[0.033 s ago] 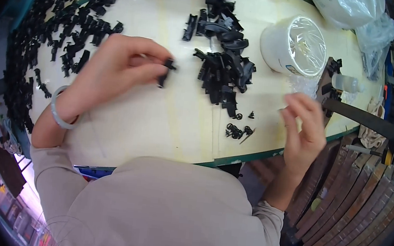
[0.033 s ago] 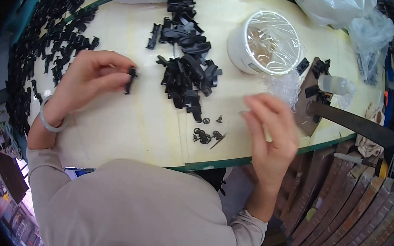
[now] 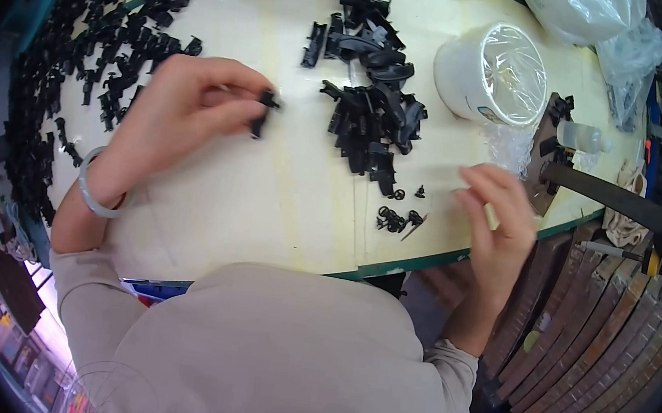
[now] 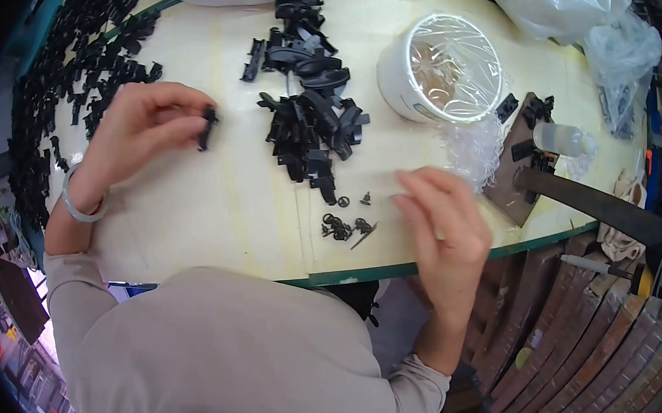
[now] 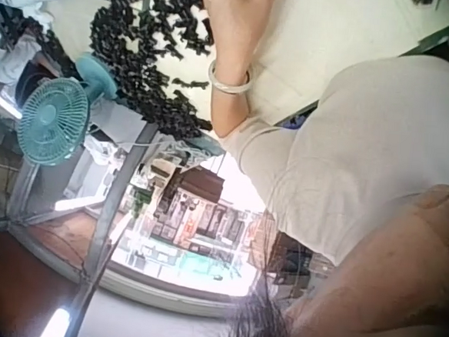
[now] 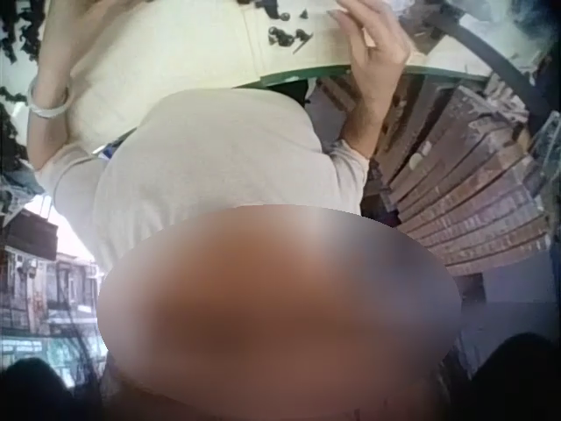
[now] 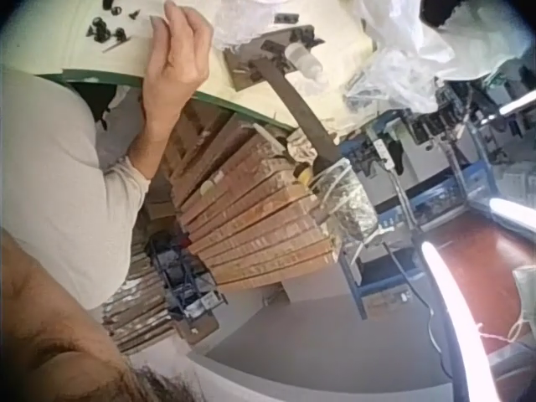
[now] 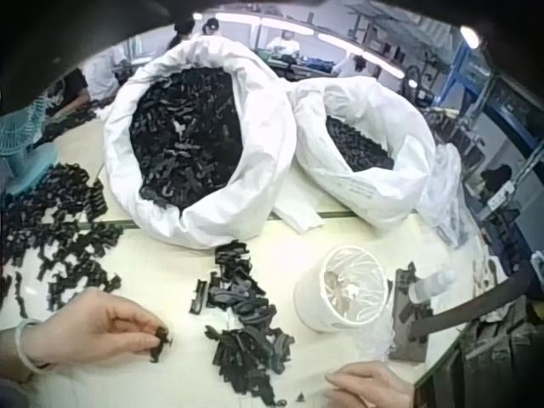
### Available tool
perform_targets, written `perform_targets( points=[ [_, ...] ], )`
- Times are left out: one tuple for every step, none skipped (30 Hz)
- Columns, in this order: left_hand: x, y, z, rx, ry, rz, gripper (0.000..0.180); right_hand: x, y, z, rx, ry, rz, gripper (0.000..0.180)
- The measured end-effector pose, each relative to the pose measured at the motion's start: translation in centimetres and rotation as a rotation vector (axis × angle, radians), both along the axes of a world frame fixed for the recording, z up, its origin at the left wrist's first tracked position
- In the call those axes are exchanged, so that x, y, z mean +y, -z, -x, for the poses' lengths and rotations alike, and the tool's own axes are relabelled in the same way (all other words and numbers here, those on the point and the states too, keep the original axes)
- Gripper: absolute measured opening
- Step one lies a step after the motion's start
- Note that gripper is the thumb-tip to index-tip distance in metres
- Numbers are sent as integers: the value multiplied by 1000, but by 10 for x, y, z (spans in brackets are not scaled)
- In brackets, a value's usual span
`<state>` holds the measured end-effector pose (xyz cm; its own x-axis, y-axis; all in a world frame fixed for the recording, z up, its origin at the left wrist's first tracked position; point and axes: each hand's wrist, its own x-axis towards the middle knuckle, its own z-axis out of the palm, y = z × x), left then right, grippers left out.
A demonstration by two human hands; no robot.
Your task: The person assembles small black plastic components by hand, joining parts together at a workbench.
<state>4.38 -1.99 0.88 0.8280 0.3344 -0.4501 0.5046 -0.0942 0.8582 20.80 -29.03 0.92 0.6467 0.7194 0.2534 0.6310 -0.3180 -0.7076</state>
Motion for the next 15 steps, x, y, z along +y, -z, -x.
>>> perform_targets(
  points=[
    [4,0,3,24,-45,-60,21,-4,3,4,25,-52,86,24],
    [6,0,5,35,-91,-106,20,-7,5,8,51,-105,170,22],
    [8,-1,8,43,-94,-113,20,-5,6,12,57,-109,163,22],
    [10,-2,12,22,-87,-253,20,-3,7,16,47,-117,168,21],
    [11,-4,14,0,-78,-395,20,-2,8,20,36,-126,170,20],
    [11,-4,16,-14,-77,-505,21,0,10,21,24,-133,172,18],
    [12,-4,17,0,-95,-531,21,2,12,21,31,-155,145,18],
    [12,-4,16,-70,-34,-705,22,1,13,19,19,-156,160,18],
    [13,-5,16,-131,31,-882,22,2,15,16,9,-161,171,17],
    [10,-7,14,-129,3,-919,23,1,14,15,0,-146,161,15],
    [9,-11,11,-161,-7,-917,23,0,15,14,3,-163,142,15],
    [6,-13,7,-224,11,-928,22,-4,18,13,119,-89,112,13],
    [2,-16,0,-299,37,-925,22,-8,17,12,230,-3,94,11],
    [0,-15,-7,-301,31,-926,22,-9,18,14,472,70,-31,9],
    [-2,-12,-14,-344,86,-902,22,-11,21,12,467,63,-33,9]
  ],
)
